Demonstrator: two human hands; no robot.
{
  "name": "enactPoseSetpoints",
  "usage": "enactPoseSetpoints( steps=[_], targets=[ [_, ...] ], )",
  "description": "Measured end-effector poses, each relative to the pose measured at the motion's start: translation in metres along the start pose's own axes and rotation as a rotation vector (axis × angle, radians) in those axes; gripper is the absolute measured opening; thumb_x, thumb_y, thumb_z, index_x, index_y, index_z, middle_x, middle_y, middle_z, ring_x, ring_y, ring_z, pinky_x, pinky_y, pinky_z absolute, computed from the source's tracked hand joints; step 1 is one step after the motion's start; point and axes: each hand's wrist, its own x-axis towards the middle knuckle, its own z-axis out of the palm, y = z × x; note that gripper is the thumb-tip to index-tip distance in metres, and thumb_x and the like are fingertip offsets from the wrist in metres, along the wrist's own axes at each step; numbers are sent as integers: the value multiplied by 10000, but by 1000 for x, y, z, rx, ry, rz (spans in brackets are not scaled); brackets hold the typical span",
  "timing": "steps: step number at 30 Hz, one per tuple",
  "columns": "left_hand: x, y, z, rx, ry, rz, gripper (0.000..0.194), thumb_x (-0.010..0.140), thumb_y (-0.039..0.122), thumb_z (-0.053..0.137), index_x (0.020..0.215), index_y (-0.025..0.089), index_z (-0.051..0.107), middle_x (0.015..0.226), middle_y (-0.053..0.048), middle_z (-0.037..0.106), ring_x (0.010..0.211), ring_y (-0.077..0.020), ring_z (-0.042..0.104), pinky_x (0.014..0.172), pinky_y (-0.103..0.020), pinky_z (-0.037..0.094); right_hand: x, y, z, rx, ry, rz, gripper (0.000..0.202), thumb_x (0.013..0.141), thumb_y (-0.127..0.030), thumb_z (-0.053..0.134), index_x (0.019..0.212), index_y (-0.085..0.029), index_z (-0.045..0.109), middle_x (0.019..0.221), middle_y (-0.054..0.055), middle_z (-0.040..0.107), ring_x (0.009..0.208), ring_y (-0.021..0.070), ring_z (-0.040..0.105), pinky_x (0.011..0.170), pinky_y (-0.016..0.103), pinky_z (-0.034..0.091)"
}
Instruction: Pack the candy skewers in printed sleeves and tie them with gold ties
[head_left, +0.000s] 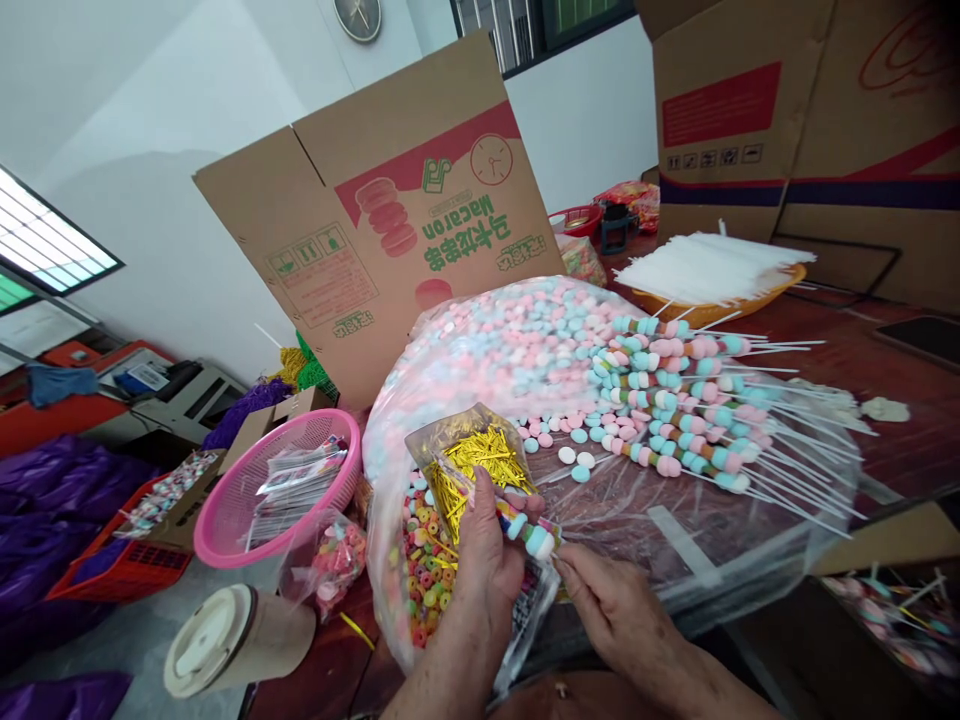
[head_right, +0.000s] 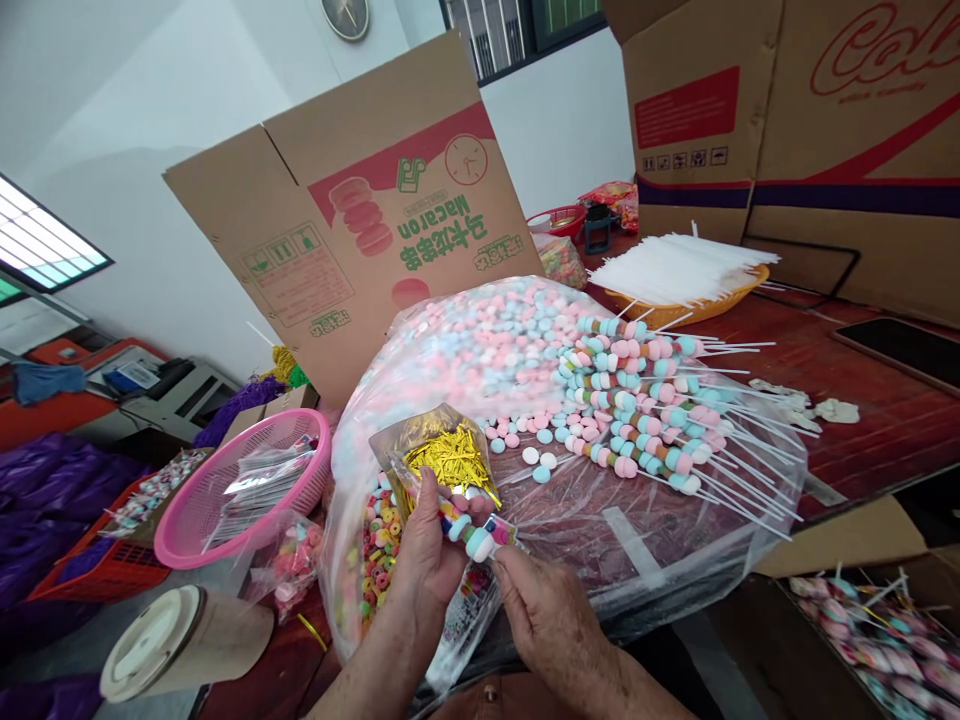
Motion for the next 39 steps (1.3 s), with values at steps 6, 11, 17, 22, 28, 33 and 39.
enactPoseSetpoints(
  steps=[6,11,17,22,28,33,39],
  targets=[
    [-1,-8,-2,12,-88,-34,436,676,572,617,616,151,520,499,-10,570,539,-170,606,641,-315,494,8,-2,4,400,-25,317,341,892,-407,358,662,-190,486,507,-32,486,474,106,444,475,216,338],
    [13,20,-16,-11,-383,-150,413,710,479,641,969,160,595,893,-92,676,745,-212,644,731,-381,488,8,6,0,924,-196,668,388,800,-551,458,664,-187,461,332,-108,321,327,58,199,363,191,150],
    [21,21,-12,-109,-394,-80,264,777,395,597,877,152,626,555,1,599,584,-161,598,738,-399,489,7,4,-3,866,-237,692,385,809,-551,429,647,-202,432,336,-107,310,313,62,194,351,198,147],
    [13,21,-1,-53,-169,-166,264,796,394,569,694,151,585,436,21,517,475,-143,537,674,-380,499,1,8,-7,124,-94,249,315,898,-341,339,689,-179,510,569,2,553,514,123,497,493,229,336],
    [7,36,-1,32,-82,-240,452,845,484,425,592,131,551,468,-37,544,525,-191,578,653,-393,494,-8,20,-5,-312,27,-56,255,859,-127,312,783,-171,551,588,23,621,509,155,600,477,253,342],
    [3,39,-3,71,-103,-293,542,879,491,310,600,108,573,513,-88,581,605,-227,616,650,-388,493,-8,21,-6,-336,-9,-72,245,846,-113,321,753,-176,538,587,24,622,519,154,611,480,247,350],
    [7,43,-8,120,-105,-344,581,891,494,237,762,69,611,667,-150,656,712,-271,643,638,-384,481,-8,22,-11,-287,-62,-8,263,875,-164,303,773,-174,545,631,40,636,575,176,627,505,258,357]
  ],
)
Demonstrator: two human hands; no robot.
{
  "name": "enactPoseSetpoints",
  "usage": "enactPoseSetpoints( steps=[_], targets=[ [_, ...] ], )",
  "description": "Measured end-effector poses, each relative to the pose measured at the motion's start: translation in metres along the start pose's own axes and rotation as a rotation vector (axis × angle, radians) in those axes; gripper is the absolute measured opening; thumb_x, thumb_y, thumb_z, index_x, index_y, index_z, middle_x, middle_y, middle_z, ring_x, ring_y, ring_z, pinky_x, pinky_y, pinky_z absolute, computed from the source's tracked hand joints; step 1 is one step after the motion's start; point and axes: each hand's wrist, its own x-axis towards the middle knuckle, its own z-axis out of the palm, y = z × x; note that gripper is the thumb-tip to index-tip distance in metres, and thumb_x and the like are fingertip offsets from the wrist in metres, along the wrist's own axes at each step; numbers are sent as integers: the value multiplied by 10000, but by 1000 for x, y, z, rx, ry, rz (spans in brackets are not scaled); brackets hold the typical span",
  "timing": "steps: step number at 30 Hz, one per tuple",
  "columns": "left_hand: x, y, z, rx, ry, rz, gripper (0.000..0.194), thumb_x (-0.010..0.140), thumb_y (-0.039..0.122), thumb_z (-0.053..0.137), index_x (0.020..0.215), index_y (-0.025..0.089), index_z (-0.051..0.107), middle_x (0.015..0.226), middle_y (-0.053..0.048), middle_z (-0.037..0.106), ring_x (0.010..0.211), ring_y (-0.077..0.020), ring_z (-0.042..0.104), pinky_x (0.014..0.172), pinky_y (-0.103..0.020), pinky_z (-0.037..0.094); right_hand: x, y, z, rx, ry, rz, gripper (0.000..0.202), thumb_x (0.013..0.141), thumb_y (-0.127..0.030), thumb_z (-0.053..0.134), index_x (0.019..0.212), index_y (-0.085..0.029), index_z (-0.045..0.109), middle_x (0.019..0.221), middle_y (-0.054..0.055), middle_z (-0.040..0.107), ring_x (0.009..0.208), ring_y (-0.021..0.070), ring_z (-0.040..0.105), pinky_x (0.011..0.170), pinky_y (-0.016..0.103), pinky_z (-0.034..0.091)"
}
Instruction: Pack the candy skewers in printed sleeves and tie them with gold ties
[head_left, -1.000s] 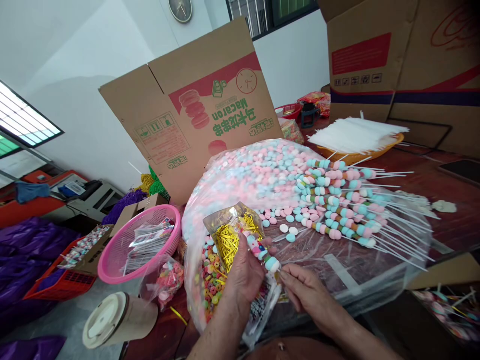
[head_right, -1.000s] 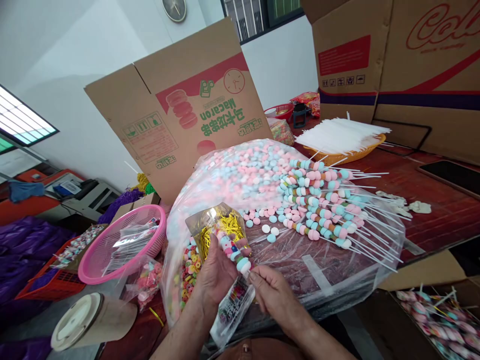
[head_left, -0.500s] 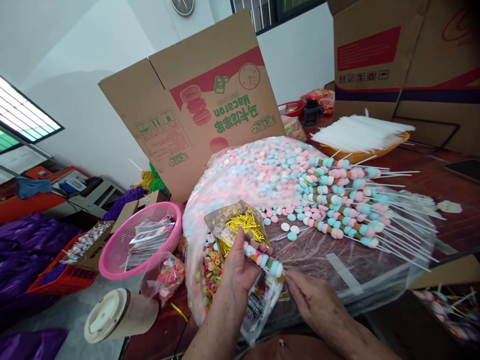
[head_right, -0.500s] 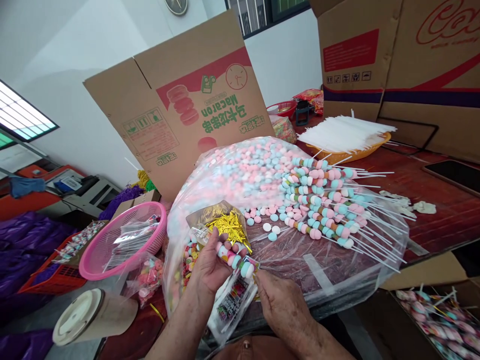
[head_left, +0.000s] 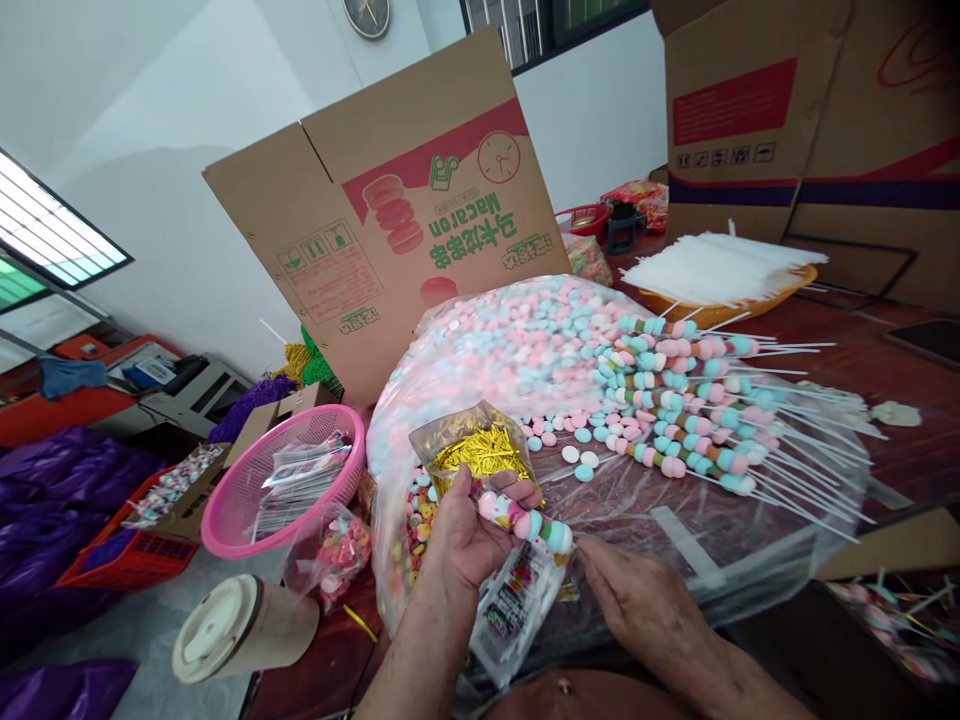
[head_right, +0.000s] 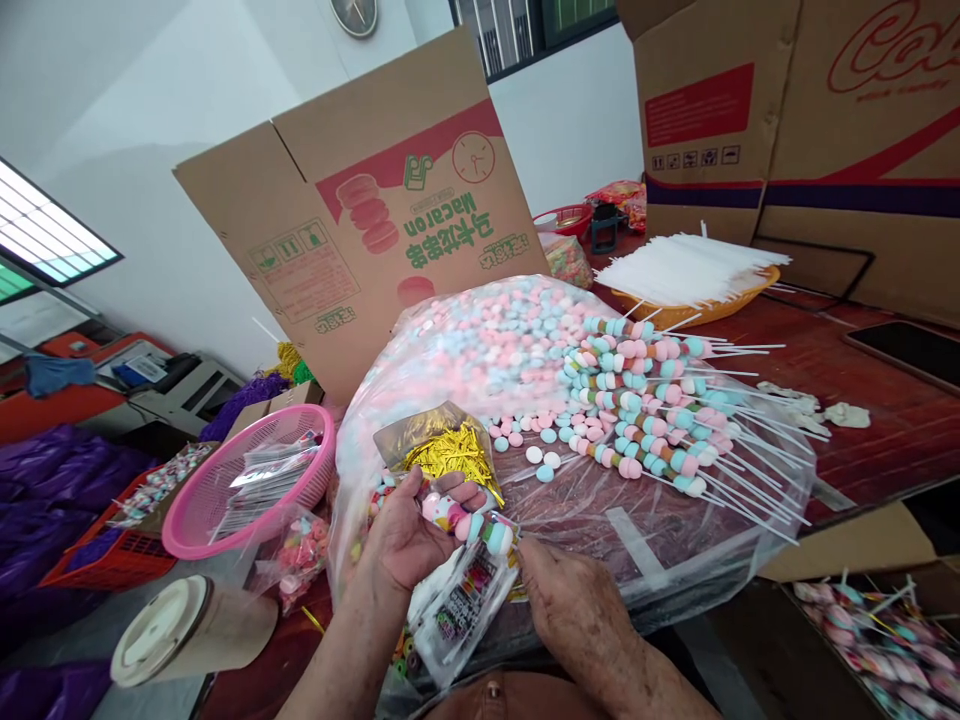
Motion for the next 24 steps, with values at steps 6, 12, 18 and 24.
enactPoseSetpoints(
  steps=[6,12,18,24],
  targets=[
    [-9,-8,-3,5,-272,110,435,784,499,539,1006,127,571,867,-136,672,859,-272,635,742,-392,472,6,-3,-14,287,-147,163,334,920,-328,293,734,-187,530,561,2,556,509,136,513,486,241,333],
    [-8,-20,-2,111,-204,267,241,807,285,587,995,135,569,835,-93,683,777,-211,659,737,-339,489,10,-10,-19,390,-147,175,330,916,-341,311,698,-185,504,598,2,540,551,128,484,516,235,320],
    [-2,-10,-1,108,-112,137,438,869,469,401,916,77,590,753,-128,679,686,-217,661,642,-319,501,8,-9,-18,392,-161,205,332,908,-354,315,662,-191,469,573,-10,513,534,123,458,510,235,306],
    [4,-7,-3,133,-101,49,493,876,500,335,883,81,595,681,-117,670,659,-221,658,606,-308,491,6,-8,-14,394,-175,259,348,904,-374,305,663,-191,478,548,-19,481,522,123,433,501,234,301]
  ],
)
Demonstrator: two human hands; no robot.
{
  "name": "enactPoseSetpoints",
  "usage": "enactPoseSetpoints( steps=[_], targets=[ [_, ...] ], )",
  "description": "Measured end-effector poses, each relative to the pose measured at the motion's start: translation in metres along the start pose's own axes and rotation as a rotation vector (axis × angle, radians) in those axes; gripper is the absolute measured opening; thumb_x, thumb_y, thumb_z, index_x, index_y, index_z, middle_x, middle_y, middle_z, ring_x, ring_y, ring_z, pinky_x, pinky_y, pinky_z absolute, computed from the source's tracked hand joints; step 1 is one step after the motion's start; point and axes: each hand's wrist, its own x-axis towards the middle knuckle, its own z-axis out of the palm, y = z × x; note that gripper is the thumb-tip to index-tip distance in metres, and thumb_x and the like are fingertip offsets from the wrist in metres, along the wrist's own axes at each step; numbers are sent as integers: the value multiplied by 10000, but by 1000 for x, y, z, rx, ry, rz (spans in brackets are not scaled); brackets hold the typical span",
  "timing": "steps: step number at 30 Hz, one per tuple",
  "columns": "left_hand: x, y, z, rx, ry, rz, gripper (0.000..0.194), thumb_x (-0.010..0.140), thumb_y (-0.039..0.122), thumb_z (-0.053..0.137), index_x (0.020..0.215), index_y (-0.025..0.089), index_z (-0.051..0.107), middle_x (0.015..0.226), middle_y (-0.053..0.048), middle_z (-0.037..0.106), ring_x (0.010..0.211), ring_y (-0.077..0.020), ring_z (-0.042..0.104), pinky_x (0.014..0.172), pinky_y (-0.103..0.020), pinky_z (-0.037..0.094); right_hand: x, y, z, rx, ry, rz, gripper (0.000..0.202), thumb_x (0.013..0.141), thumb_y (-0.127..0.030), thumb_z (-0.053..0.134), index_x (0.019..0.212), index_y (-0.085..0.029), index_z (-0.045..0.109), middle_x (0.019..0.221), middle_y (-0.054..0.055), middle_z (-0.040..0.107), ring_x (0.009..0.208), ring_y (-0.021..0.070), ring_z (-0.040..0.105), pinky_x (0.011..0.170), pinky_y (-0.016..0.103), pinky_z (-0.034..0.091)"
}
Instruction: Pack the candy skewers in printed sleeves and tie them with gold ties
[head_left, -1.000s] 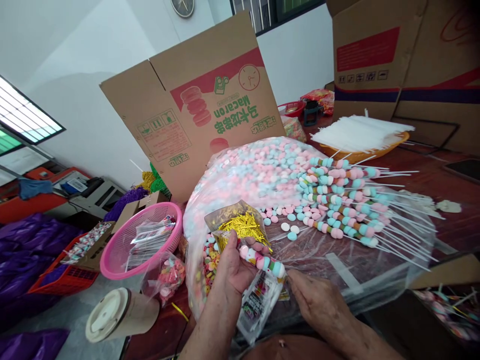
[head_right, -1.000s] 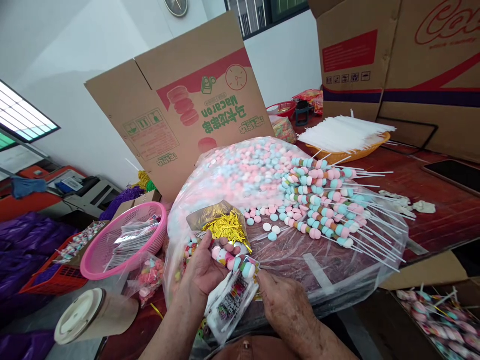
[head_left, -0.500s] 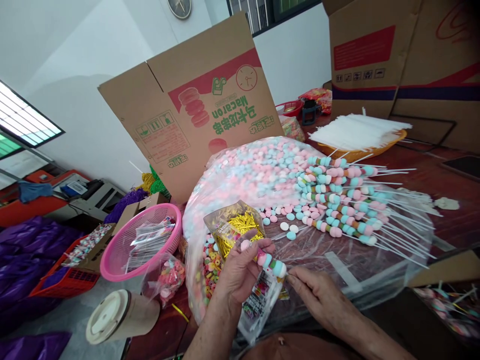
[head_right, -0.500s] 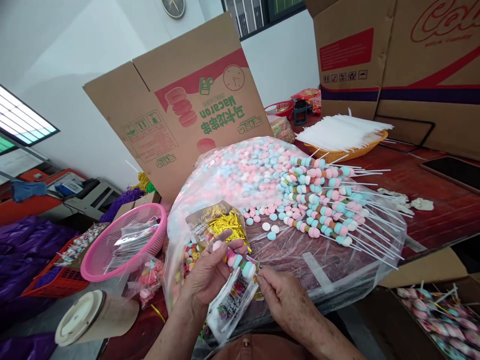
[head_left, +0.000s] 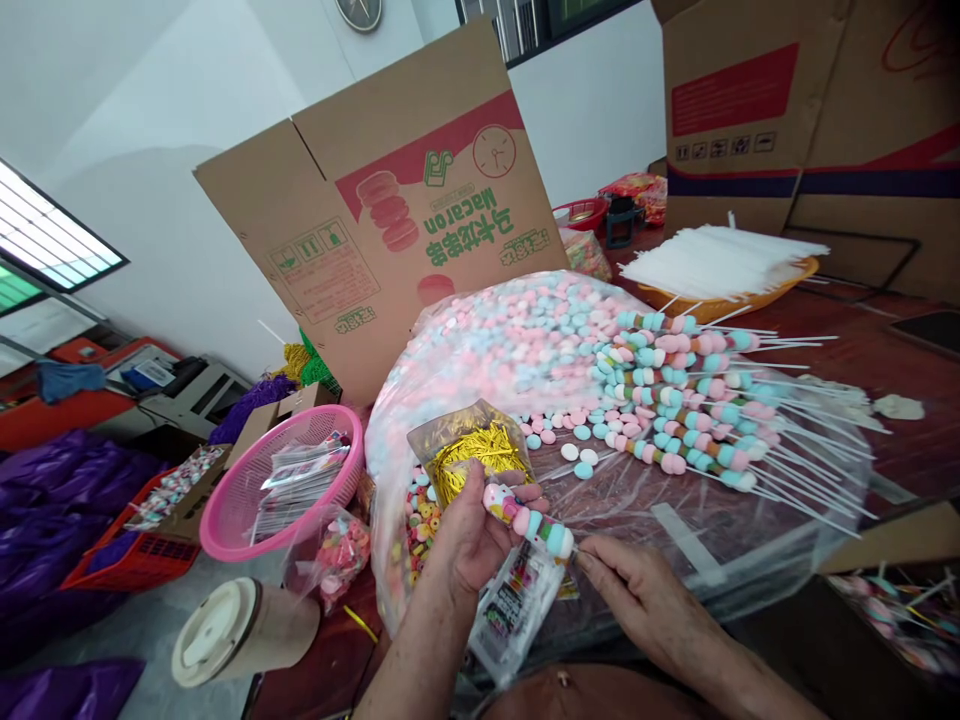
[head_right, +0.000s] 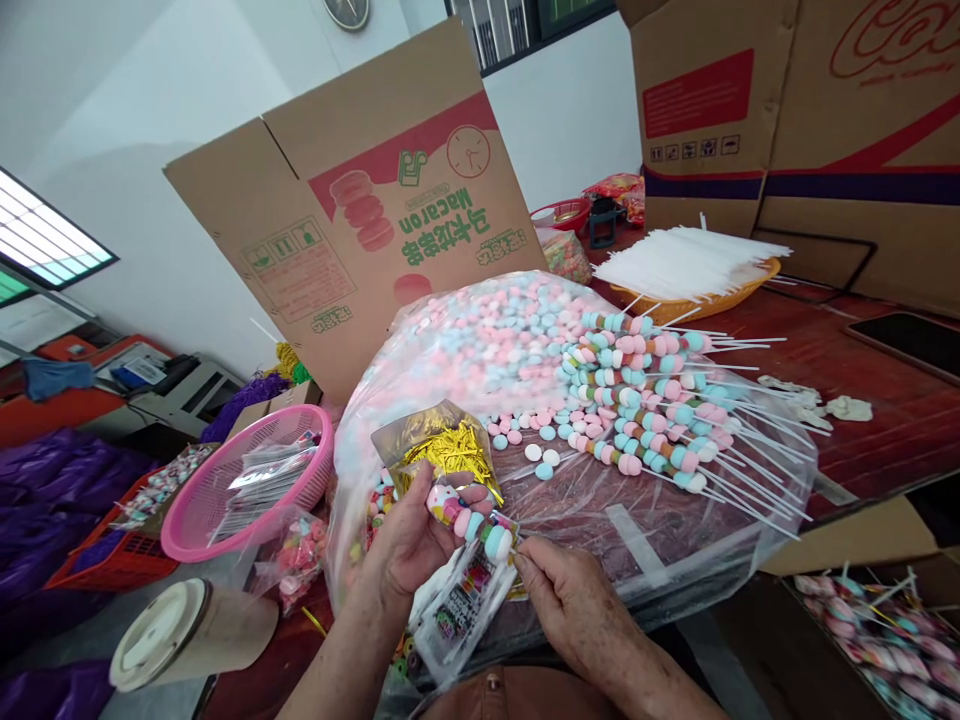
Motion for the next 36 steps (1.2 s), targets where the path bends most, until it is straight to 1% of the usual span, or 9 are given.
enactPoseSetpoints(
  steps=[3,7,12,16,22,25,28,32,36],
  targets=[
    [0,-2,1,-29,22,26,515,866,525,333,863,86,602,657,-106,667,665,-217,658,659,-327,498,0,-2,2,-14,24,11,335,903,-357,305,685,-187,496,564,-9,504,529,128,444,505,236,314],
    [-1,-2,2,-43,39,-3,558,860,544,314,787,77,610,621,-113,656,636,-223,654,682,-354,498,0,-6,4,-23,17,-64,308,903,-318,310,683,-191,483,584,-1,536,533,129,468,503,232,322],
    [-2,-3,0,-44,-10,-44,584,864,544,296,752,71,619,625,-135,656,686,-255,657,709,-396,493,-2,-7,6,-47,-31,-115,292,905,-299,307,705,-194,491,587,1,548,526,130,479,508,239,326],
    [-5,0,-5,13,-126,-37,558,862,535,328,815,71,635,717,-150,680,736,-255,656,706,-375,494,-2,-10,0,42,18,-58,335,911,-355,295,704,-189,500,580,-3,517,529,126,452,504,235,329],
    [-11,12,-13,165,-139,14,328,863,356,461,924,88,640,755,-122,690,719,-218,661,674,-309,495,0,-16,-18,180,-92,-4,373,903,-409,329,671,-182,512,579,-24,465,573,118,431,520,217,326],
    [-11,10,-12,144,-175,16,323,867,352,453,961,97,628,773,-120,687,740,-216,657,710,-331,492,0,-14,-18,136,-60,-20,362,903,-397,329,684,-176,514,583,-26,454,565,115,417,521,224,311],
    [-11,2,-9,117,-200,47,345,859,385,463,907,88,633,755,-119,678,780,-226,651,744,-339,485,-1,-13,-14,165,-51,-12,368,897,-413,333,661,-178,491,566,-30,433,547,111,400,507,223,301],
    [-13,-5,-6,100,-256,58,359,840,414,491,857,88,638,732,-113,668,838,-247,638,778,-349,476,-2,-14,-9,347,-151,105,411,873,-511,334,634,-196,445,457,-63,362,429,91,333,426,214,245],
    [-13,0,-4,-9,-260,162,318,780,366,604,1014,151,604,913,-101,677,876,-239,631,825,-385,456,-2,-14,-8,510,-258,193,431,836,-582,364,665,-196,451,401,-88,337,371,76,281,407,207,200]
  ],
)
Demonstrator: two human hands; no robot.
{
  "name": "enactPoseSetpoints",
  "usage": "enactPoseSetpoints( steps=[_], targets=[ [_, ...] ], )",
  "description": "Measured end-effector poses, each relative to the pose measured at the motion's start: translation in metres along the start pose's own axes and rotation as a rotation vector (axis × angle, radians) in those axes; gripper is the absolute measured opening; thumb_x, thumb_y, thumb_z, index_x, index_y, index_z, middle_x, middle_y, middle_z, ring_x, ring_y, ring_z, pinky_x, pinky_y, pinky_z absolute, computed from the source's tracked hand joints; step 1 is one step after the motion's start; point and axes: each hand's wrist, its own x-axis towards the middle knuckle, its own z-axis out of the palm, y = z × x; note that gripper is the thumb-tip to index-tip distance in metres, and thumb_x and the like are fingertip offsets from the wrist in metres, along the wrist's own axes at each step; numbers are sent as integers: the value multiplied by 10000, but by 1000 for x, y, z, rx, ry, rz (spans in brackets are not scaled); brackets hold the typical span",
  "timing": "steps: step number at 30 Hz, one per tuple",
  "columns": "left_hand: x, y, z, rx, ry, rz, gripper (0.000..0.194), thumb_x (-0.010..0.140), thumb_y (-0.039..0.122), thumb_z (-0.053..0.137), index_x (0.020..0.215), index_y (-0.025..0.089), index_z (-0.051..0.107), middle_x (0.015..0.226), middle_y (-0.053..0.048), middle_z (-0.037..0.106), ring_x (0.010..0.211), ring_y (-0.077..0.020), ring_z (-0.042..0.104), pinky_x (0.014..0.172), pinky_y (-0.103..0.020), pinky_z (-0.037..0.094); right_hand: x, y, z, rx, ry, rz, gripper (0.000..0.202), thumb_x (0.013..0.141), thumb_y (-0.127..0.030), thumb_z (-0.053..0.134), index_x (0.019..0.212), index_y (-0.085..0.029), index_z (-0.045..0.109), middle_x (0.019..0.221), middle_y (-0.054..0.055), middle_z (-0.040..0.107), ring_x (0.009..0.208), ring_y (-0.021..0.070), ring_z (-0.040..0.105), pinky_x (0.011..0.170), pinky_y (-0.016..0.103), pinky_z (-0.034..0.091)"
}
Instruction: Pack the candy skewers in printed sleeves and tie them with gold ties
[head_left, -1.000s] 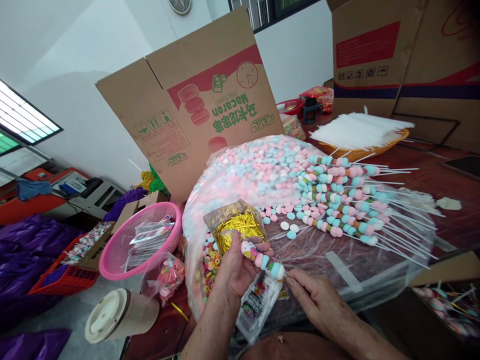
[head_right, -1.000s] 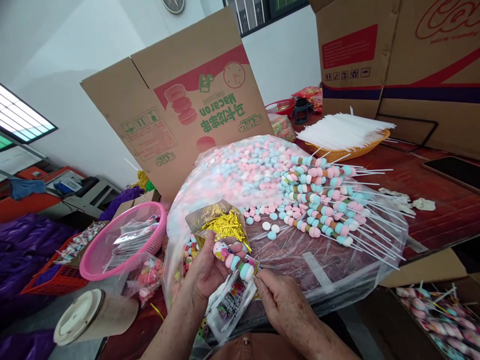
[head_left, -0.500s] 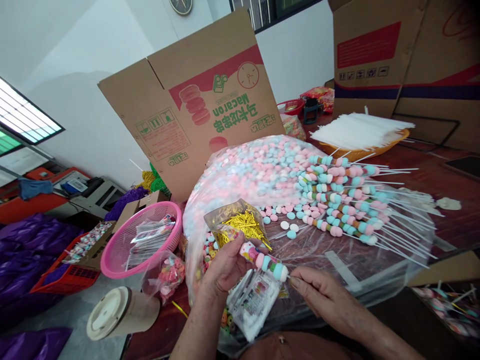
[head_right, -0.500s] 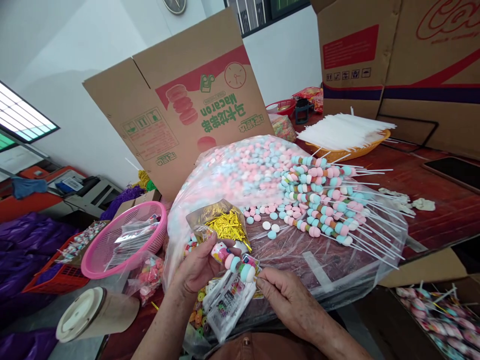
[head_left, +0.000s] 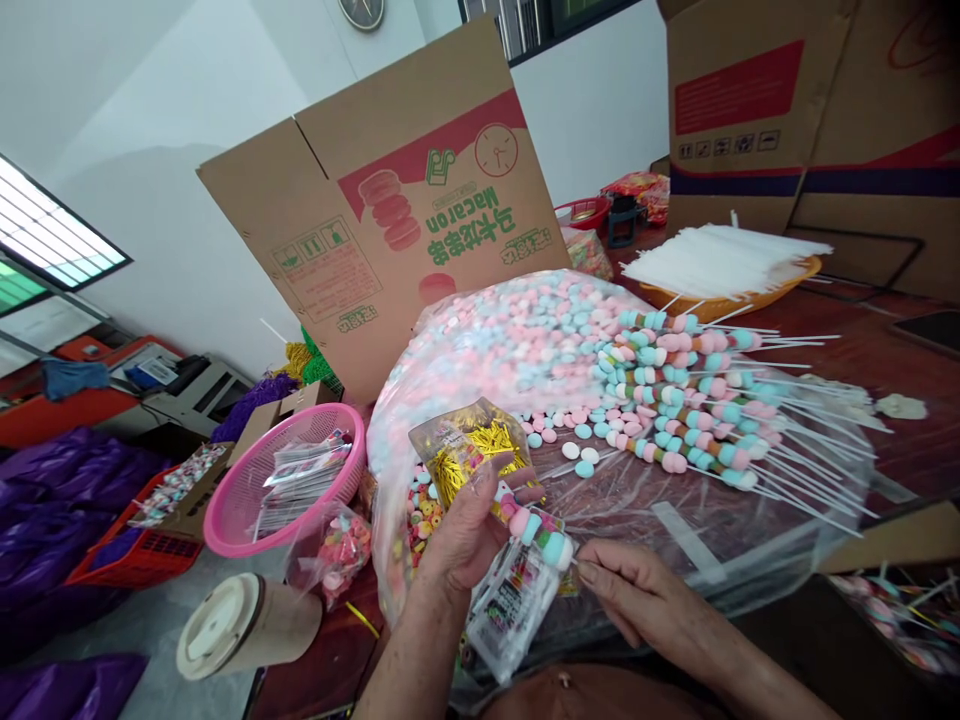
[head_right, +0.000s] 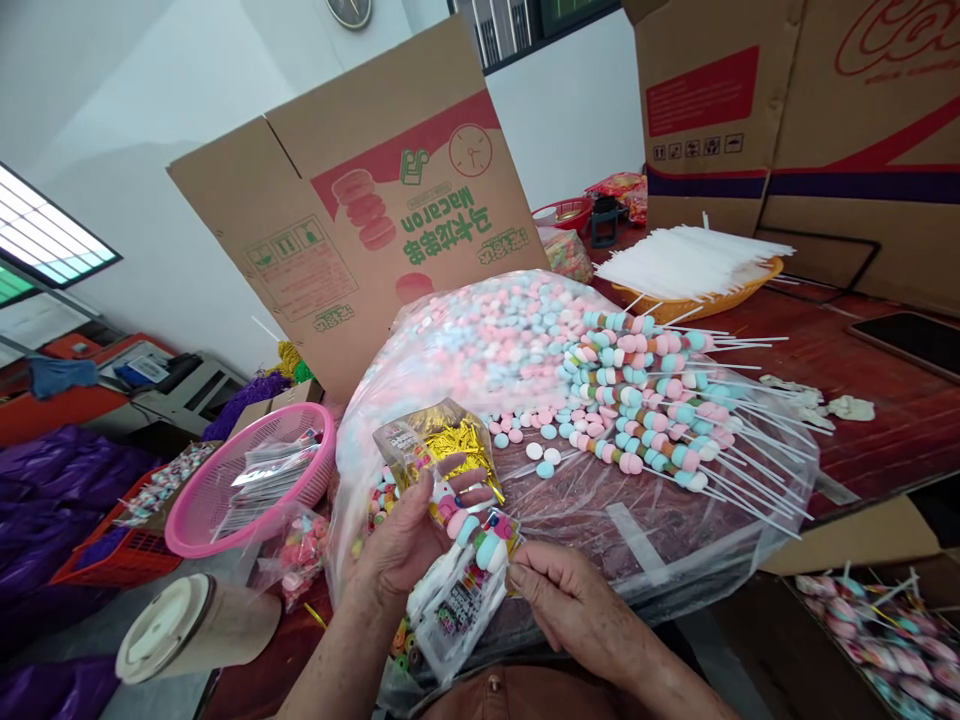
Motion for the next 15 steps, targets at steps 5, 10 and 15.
enactPoseSetpoints(
  steps=[5,10,15],
  targets=[
    [7,4,5,-180,-12,110,437,782,507,540,1020,147,613,769,-66,684,730,-206,640,833,-428,453,1,6,1,117,-37,8,437,820,-592,395,682,-184,470,363,-100,342,350,63,222,422,208,166],
    [12,-8,10,-220,86,76,406,820,500,475,732,137,633,491,0,569,566,-161,592,771,-398,480,2,9,1,36,66,20,450,826,-600,359,704,-186,486,374,-95,325,356,78,256,413,208,199],
    [11,-17,9,-151,138,77,410,800,525,489,649,153,572,539,-19,590,644,-184,613,735,-378,485,3,8,4,-317,237,-214,392,893,-453,319,649,-189,473,547,-24,448,521,116,406,494,228,311]
  ],
)
